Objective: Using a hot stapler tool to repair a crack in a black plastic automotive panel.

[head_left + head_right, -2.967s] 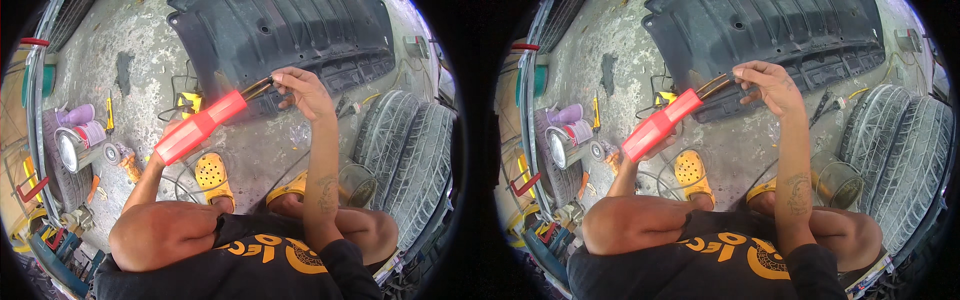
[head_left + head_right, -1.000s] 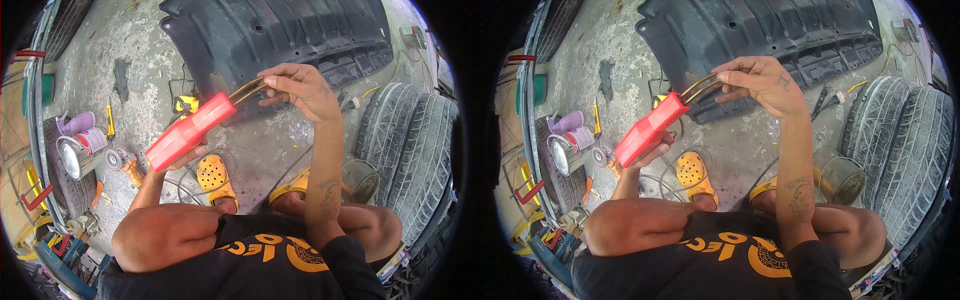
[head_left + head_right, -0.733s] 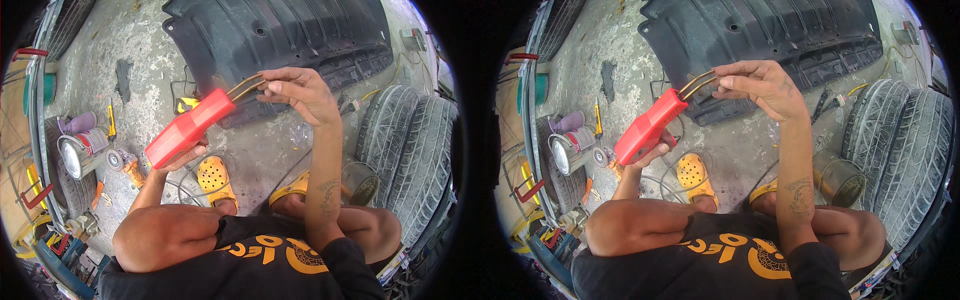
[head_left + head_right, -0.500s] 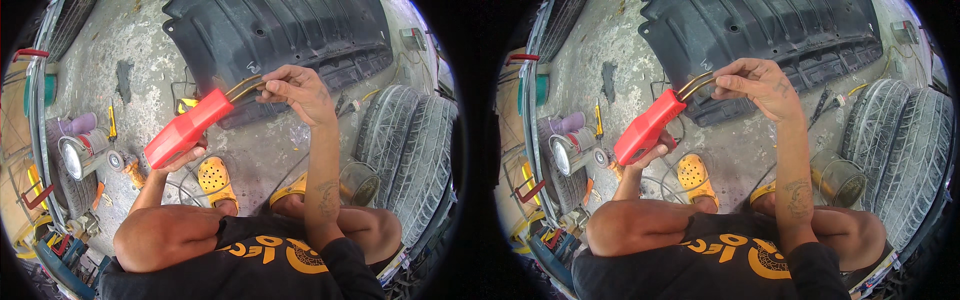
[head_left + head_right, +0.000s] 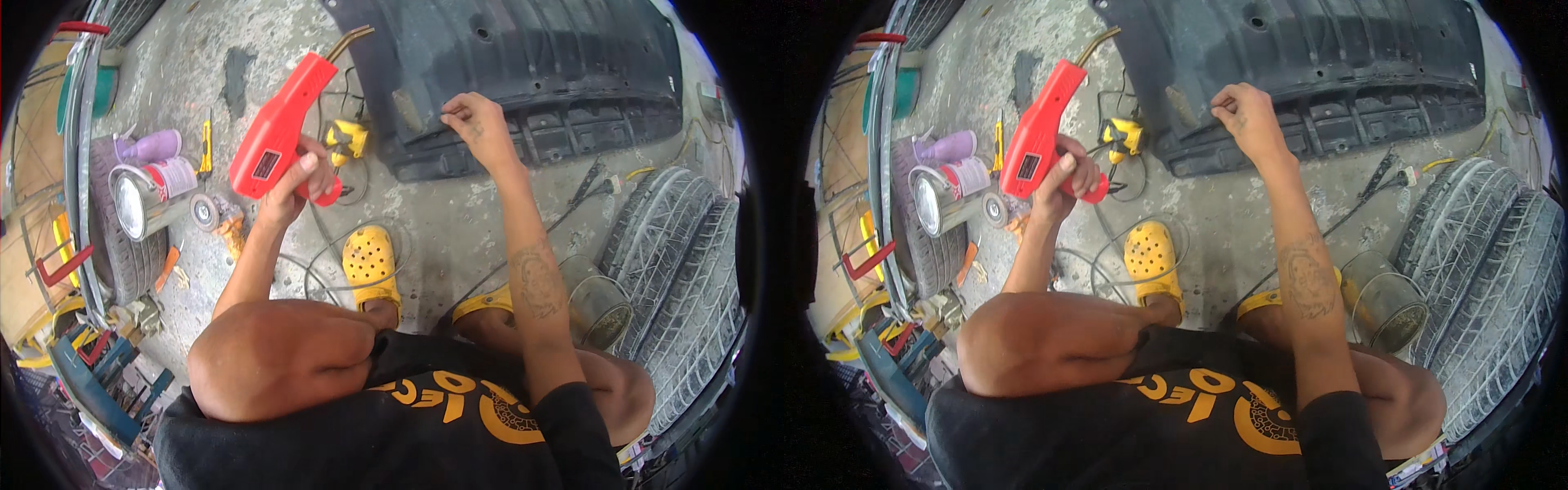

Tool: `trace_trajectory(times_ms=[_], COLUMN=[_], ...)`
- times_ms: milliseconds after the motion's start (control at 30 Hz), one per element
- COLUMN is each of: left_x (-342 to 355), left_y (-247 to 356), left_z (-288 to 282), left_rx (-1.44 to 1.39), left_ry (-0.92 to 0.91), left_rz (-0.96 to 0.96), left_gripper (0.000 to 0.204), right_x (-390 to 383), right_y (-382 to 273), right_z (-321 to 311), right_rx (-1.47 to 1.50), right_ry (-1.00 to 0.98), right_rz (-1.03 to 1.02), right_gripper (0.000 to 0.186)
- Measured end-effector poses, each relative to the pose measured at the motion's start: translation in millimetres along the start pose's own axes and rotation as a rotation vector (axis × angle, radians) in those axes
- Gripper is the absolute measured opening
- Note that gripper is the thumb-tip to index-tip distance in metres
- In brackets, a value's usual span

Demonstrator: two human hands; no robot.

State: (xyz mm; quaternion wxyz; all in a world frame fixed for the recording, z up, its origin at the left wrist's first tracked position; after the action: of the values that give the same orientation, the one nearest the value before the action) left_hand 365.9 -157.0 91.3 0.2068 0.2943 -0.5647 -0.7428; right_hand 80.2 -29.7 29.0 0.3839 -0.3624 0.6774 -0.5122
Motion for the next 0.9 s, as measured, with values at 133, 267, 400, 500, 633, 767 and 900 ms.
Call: trace_trajectory(times_ms=[133,267,400,500,633,767,900], left_x=[-3,-1,0,0,-3,-4,-4], left_y=[-3,0,-2,-3,-2,-1,0], left_z=[-5,-5,-4,-7,-9,-10,-10], left_rx=[0.007,0.019,0.014,0.009,0.0,0.017,0.026], left_ry=[0.038,0.053,0.034,0.033,0.035,0.056,0.039], left_rz=[-0.013,-0.013,-0.011,-0.003,-0.034,-0.027,-0.036], left_gripper=[0.02,0.022,0.02,0.02,0.02,0.02,0.021], right_x=[-17,-26,-8,3,-2,0,4], right_y=[11,10,22,15,8,-2,9], right_z=[30,52,59,61,54,55,54], right_rx=[-0.097,-0.346,-0.6,-0.847,-0.912,-0.914,-0.821], right_ry=[-0.072,-0.048,-0.114,-0.317,-0.401,-0.377,-0.238], right_rz=[-0.056,-0.188,-0.264,-0.233,-0.084,-0.028,-0.031], right_gripper=[0.017,0.021,0.022,0.026,0.025,0.022,0.02])
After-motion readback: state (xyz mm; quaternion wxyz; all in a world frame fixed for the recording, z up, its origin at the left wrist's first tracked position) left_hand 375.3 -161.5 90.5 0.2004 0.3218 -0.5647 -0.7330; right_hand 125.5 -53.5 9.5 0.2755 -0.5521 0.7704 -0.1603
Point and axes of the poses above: each hand's wrist, its own x-axis towards the middle knuckle, its own z-axis out of the palm, y = z × x, the point moved 1 cm from there along x, towards the middle knuckle, and after that the axes turned 15 degrees about x, right-handed, at the moved point
